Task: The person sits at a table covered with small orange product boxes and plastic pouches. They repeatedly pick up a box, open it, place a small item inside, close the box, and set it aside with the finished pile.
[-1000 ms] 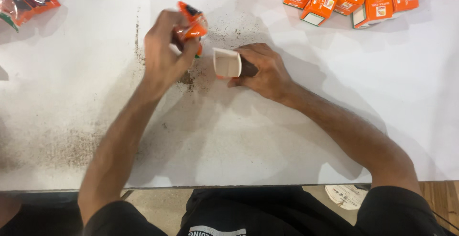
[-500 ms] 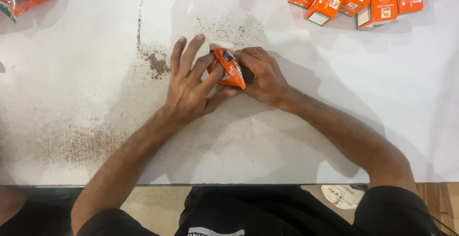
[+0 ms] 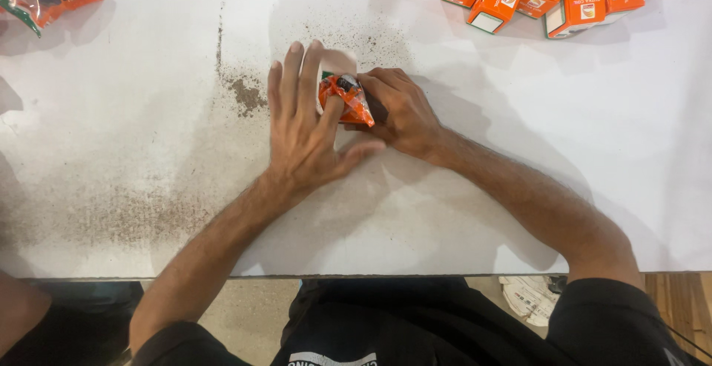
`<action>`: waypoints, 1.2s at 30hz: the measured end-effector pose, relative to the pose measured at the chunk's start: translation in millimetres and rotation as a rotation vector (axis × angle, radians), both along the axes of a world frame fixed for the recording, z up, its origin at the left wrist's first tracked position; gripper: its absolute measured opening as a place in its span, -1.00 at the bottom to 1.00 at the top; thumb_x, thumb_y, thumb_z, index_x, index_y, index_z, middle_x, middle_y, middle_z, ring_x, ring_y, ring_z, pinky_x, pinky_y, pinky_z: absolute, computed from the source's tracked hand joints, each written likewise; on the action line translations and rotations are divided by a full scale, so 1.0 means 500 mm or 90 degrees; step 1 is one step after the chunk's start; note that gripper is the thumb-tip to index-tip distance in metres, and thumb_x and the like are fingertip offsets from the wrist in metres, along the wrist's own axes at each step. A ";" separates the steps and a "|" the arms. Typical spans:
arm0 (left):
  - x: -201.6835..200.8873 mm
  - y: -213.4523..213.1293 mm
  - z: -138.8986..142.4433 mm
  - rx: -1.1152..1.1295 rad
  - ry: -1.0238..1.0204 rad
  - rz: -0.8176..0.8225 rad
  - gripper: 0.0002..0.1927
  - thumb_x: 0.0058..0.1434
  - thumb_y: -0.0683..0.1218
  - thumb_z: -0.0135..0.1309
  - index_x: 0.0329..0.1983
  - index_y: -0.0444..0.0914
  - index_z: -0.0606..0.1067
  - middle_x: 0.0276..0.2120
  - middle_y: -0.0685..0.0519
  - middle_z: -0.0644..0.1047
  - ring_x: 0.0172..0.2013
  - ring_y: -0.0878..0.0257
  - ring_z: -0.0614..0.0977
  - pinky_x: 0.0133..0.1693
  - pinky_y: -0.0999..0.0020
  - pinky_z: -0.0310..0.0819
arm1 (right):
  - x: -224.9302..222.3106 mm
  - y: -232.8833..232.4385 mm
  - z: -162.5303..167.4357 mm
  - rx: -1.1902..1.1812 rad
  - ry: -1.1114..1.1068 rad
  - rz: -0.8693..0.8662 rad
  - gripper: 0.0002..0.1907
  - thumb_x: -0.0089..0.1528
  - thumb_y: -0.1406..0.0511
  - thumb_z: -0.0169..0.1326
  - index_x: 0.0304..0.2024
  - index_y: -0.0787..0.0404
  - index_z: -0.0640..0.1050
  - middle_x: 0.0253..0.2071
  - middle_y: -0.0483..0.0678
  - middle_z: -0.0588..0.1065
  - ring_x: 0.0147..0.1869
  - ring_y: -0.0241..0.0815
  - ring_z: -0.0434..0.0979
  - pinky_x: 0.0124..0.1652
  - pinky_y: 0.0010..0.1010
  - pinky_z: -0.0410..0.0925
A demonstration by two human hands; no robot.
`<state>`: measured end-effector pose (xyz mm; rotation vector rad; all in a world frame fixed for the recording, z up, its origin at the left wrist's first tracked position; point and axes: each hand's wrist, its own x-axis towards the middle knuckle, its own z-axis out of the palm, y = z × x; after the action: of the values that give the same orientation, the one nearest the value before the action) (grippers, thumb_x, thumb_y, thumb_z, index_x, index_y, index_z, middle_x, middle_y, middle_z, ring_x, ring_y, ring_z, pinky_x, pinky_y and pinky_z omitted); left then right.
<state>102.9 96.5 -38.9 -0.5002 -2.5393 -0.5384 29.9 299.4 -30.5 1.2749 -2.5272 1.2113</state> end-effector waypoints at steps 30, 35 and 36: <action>-0.089 -0.011 -0.018 0.632 -0.538 -0.008 -0.61 0.14 -0.30 0.11 0.07 -0.48 0.45 -0.23 -0.08 0.61 -0.24 0.19 0.74 -0.27 0.32 0.74 | 0.005 -0.008 -0.015 0.016 0.021 0.002 -0.30 0.08 0.25 0.50 0.16 0.33 0.47 0.06 0.07 0.53 0.16 0.14 0.50 0.13 -0.05 0.39; -0.083 0.019 -0.025 0.349 -0.290 0.070 -0.64 0.12 -0.29 0.15 -0.01 -0.51 0.46 -0.23 -0.18 0.60 -0.30 0.09 0.71 -0.30 0.26 0.66 | 0.011 -0.006 -0.015 0.026 0.028 -0.007 -0.28 0.05 0.28 0.47 0.18 0.35 0.46 0.09 0.12 0.51 0.17 0.20 0.48 0.12 -0.05 0.40; -0.079 0.024 -0.020 0.277 -0.217 0.088 -0.65 0.11 -0.28 0.18 -0.05 -0.52 0.44 -0.23 -0.20 0.58 -0.31 0.06 0.69 -0.31 0.23 0.65 | 0.013 -0.006 -0.013 0.021 0.033 -0.009 -0.30 0.05 0.30 0.47 0.18 0.35 0.46 0.10 0.12 0.52 0.19 0.19 0.49 0.13 -0.06 0.40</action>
<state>63.6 108.5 -48.9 -0.0761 -2.6259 -1.1697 36.6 296.3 -37.2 1.2747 -2.5267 1.1233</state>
